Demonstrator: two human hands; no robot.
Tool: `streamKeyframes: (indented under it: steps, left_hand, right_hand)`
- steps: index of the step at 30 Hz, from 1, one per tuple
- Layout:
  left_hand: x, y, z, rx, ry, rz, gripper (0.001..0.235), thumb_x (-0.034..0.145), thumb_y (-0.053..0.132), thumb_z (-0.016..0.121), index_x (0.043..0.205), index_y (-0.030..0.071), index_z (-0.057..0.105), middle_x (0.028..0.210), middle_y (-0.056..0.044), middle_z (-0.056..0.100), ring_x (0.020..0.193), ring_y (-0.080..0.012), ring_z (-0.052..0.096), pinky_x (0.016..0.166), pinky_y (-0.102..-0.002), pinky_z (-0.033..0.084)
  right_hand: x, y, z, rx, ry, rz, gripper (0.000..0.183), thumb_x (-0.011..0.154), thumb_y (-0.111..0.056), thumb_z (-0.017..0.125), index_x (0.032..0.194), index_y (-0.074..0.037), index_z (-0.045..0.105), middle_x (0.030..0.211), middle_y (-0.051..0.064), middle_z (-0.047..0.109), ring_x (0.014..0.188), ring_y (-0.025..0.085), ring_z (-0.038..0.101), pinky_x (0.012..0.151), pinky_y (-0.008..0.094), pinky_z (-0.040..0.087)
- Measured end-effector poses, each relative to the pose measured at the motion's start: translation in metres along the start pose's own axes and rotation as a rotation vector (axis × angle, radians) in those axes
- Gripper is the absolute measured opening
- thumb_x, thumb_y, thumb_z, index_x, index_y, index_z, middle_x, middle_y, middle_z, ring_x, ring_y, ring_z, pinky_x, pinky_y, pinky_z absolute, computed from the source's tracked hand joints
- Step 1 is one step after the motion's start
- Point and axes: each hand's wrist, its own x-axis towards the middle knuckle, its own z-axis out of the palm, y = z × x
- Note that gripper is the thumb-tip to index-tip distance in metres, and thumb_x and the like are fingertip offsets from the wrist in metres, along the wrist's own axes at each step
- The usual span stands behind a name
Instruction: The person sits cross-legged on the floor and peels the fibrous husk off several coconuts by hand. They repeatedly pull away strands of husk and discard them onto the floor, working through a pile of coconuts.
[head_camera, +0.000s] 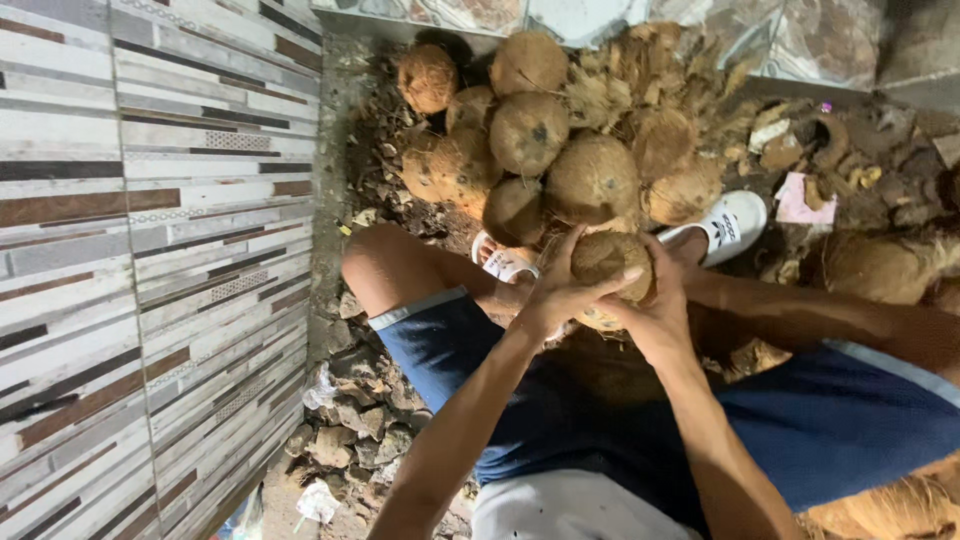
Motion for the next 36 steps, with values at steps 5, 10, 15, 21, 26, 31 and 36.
streamKeyframes:
  steps: [5,10,15,21,26,31,36]
  left_hand:
    - [0.047,-0.014,-0.04,0.061,0.063,0.109,0.084,0.058,0.045,0.087,0.128,0.01,0.055,0.121,-0.023,0.057,0.116,-0.043,0.057,0.097,-0.053,0.044]
    - [0.091,0.046,-0.107,0.085,0.019,-0.069,0.108,0.06,0.051,0.086,0.151,0.019,0.039,0.15,-0.025,0.041,0.139,-0.0432,0.042,0.114,-0.055,0.035]
    - [0.159,0.074,-0.176,0.216,0.052,-0.026,0.093,0.07,0.04,0.085,0.15,0.02,0.041,0.149,-0.023,0.046,0.142,-0.0395,0.04,0.116,-0.053,0.032]
    - [0.234,0.047,-0.23,0.004,0.086,0.04,0.097,0.072,0.042,0.09,0.152,0.018,0.04,0.153,-0.021,0.039,0.144,-0.042,0.033,0.117,-0.058,0.029]
    - [0.283,0.004,-0.246,-0.032,0.149,0.061,0.094,0.074,0.04,0.089,0.152,0.022,0.038,0.154,-0.023,0.033,0.144,-0.0462,0.029,0.117,-0.062,0.026]
    - [0.308,-0.015,-0.251,-0.045,0.154,0.11,0.099,0.074,0.045,0.088,0.151,0.013,0.035,0.148,-0.031,0.035,0.141,-0.0528,0.031,0.118,-0.065,0.025]
    - [0.329,-0.025,-0.25,0.058,0.122,0.145,0.088,0.088,0.046,0.075,0.156,0.016,0.028,0.159,-0.027,0.017,0.144,-0.0555,0.018,0.116,-0.067,0.026]
  right_hand:
    - [0.033,-0.034,0.051,-0.107,-0.097,0.018,0.098,0.065,-0.007,0.088,0.148,-0.001,0.037,0.138,0.032,0.035,0.133,0.05,0.036,0.105,0.069,0.033]
    - [0.088,-0.073,0.106,-0.087,-0.234,0.012,0.099,0.075,-0.021,0.082,0.153,-0.006,0.025,0.153,0.033,0.013,0.143,0.057,0.015,0.108,0.077,0.021]
    - [0.174,-0.044,0.168,-0.071,-0.212,-0.047,0.102,0.078,-0.024,0.087,0.154,-0.001,0.022,0.156,0.033,0.013,0.148,0.05,0.007,0.115,0.07,0.015]
    - [0.249,-0.024,0.233,-0.107,-0.208,-0.41,0.093,0.075,-0.009,0.086,0.15,-0.004,0.031,0.143,0.037,0.038,0.135,0.056,0.037,0.109,0.069,0.03]
    - [0.288,-0.004,0.249,-0.155,-0.314,-0.176,0.095,0.08,-0.008,0.082,0.155,-0.007,0.024,0.154,0.033,0.02,0.145,0.053,0.015,0.117,0.068,0.016]
    - [0.317,0.039,0.261,-0.23,-0.37,-0.173,0.098,0.081,-0.018,0.085,0.156,-0.019,0.021,0.156,0.026,0.016,0.147,0.051,0.011,0.117,0.068,0.02]
    - [0.328,0.057,0.271,-0.394,-0.348,-0.333,0.079,0.094,-0.018,0.069,0.155,-0.02,0.019,0.156,0.025,0.014,0.144,0.054,0.016,0.113,0.074,0.026]
